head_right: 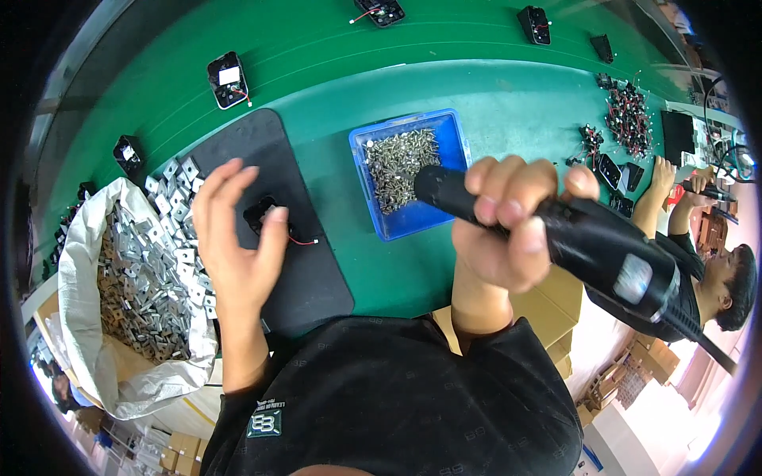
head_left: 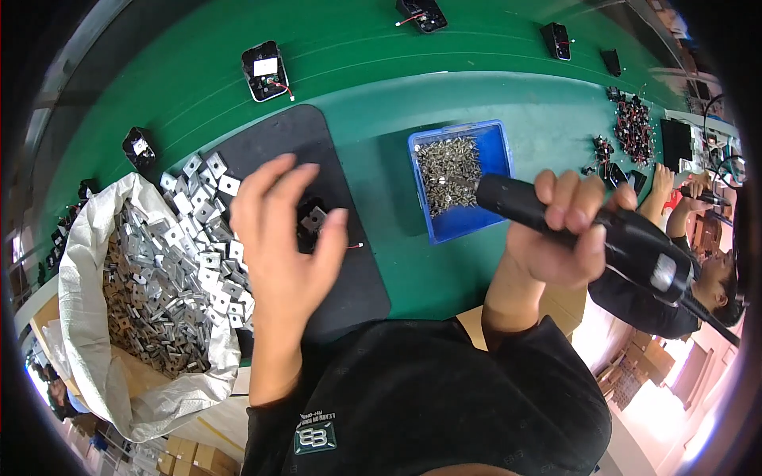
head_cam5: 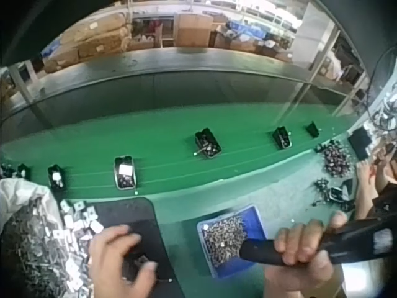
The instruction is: The person assembles small electronic components by securing metal brackets with screws using an electric screwdriver.
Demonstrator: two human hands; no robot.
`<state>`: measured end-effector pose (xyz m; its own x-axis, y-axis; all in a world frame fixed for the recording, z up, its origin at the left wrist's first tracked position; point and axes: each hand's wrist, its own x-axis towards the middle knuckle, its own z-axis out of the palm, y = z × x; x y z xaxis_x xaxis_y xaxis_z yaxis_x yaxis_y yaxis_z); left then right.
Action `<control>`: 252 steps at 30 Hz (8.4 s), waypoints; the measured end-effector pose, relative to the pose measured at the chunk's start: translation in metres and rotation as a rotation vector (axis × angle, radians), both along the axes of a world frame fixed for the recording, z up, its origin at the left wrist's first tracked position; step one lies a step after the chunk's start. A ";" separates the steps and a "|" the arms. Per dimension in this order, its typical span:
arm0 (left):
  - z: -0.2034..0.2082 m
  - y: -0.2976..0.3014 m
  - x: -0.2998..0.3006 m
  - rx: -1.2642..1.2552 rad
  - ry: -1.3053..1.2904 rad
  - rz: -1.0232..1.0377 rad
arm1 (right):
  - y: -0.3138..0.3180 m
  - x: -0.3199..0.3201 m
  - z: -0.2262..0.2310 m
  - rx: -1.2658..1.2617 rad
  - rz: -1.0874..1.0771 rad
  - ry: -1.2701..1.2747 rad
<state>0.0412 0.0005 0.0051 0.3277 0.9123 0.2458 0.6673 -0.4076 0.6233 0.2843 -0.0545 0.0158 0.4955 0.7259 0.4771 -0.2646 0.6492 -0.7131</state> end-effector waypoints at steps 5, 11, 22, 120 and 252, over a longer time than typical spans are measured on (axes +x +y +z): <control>0.002 -0.002 0.048 0.148 -0.073 -0.330 | -0.014 0.007 0.025 0.071 0.153 -0.003; -0.009 -0.004 0.079 0.200 -0.150 -0.390 | -0.024 0.010 0.033 0.100 0.162 0.043; -0.014 -0.007 0.080 0.214 -0.176 -0.374 | -0.027 0.014 0.031 0.106 0.218 0.034; -0.038 -0.012 -0.039 -0.136 0.026 -0.095 | 0.035 -0.103 0.003 -0.127 0.483 -0.233; -0.013 0.004 -0.013 -0.049 0.126 -0.068 | 0.011 0.000 0.032 -0.429 -0.022 0.006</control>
<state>0.0284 0.0047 -0.0080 0.4148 0.8967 0.1542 0.7135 -0.4257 0.5564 0.2847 -0.0431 0.0477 0.5147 0.8472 0.1316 -0.2588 0.2999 -0.9182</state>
